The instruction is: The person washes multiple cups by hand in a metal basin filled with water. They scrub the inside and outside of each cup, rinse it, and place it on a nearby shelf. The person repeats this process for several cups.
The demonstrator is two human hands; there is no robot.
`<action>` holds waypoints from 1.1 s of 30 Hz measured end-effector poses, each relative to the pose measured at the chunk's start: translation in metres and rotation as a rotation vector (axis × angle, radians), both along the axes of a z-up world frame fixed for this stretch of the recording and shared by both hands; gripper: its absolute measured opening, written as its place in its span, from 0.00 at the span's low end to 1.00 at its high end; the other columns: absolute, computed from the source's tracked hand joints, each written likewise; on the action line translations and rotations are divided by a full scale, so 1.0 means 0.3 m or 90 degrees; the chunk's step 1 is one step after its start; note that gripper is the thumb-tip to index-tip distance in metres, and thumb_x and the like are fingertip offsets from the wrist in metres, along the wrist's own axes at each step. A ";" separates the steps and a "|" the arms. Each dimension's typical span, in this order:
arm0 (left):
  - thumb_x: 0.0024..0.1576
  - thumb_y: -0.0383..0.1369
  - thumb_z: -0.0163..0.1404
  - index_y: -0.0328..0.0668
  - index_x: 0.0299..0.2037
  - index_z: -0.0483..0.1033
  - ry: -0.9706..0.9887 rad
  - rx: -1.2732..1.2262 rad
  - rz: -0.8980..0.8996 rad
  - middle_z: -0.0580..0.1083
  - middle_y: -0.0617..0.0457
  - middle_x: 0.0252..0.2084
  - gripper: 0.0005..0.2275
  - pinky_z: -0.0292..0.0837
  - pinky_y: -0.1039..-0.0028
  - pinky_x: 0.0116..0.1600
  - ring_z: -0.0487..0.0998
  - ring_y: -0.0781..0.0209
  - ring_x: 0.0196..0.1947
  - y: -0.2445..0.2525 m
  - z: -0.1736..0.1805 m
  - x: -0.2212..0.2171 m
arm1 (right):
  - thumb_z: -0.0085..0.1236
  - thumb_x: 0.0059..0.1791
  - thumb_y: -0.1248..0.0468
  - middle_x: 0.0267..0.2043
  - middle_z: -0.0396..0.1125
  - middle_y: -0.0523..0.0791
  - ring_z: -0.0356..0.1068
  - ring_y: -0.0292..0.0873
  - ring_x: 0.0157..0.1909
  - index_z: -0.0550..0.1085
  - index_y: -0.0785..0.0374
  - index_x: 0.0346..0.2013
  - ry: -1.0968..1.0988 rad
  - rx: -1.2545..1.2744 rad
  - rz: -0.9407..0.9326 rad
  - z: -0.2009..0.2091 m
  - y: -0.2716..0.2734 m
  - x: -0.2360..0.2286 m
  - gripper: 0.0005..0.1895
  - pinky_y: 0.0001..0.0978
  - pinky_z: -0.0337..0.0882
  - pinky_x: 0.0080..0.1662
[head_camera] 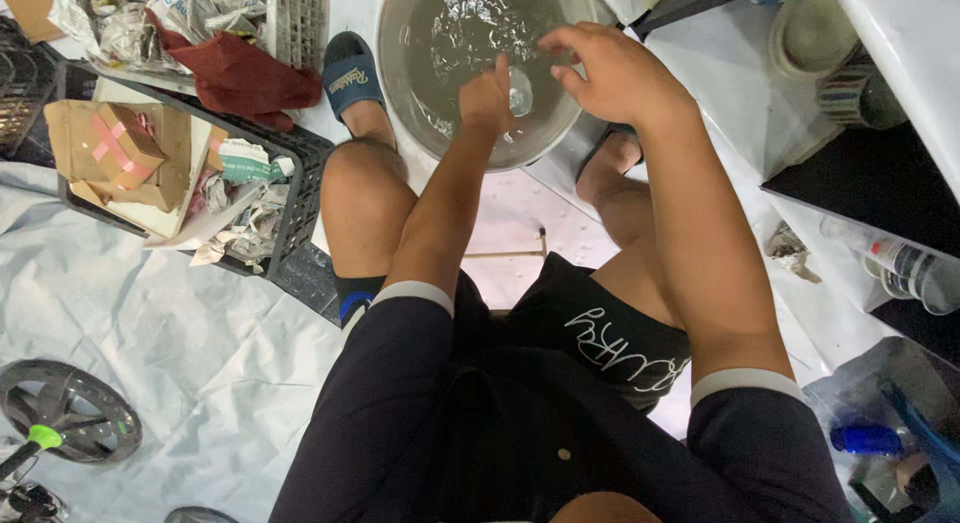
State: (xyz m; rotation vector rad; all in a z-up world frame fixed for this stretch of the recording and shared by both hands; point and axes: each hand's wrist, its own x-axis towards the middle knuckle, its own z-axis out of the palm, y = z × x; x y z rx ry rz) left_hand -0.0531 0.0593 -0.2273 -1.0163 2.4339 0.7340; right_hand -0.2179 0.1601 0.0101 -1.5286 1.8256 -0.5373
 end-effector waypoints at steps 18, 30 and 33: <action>0.35 0.33 0.67 0.44 0.60 0.60 0.483 0.066 0.005 0.80 0.44 0.42 0.40 0.76 0.56 0.45 0.81 0.39 0.44 -0.164 0.684 0.153 | 0.46 0.45 0.76 0.46 0.75 0.47 0.72 0.52 0.50 0.76 0.64 0.49 0.045 -0.283 0.065 0.150 -0.120 0.162 0.20 0.45 0.64 0.55; 0.34 0.34 0.71 0.41 0.58 0.65 0.529 0.036 -0.146 0.79 0.40 0.40 0.39 0.75 0.54 0.45 0.79 0.35 0.43 -0.300 0.772 0.223 | 0.51 0.48 0.73 0.38 0.72 0.47 0.72 0.50 0.49 0.79 0.62 0.48 0.161 -0.239 0.093 0.093 -0.133 0.197 0.16 0.50 0.57 0.69; 0.35 0.32 0.70 0.41 0.57 0.66 0.534 0.049 -0.146 0.80 0.43 0.40 0.37 0.75 0.54 0.44 0.80 0.37 0.42 -0.321 0.747 0.207 | 0.50 0.45 0.75 0.51 0.74 0.50 0.73 0.50 0.59 0.76 0.66 0.54 0.178 -0.266 0.115 0.067 -0.129 0.214 0.23 0.54 0.52 0.70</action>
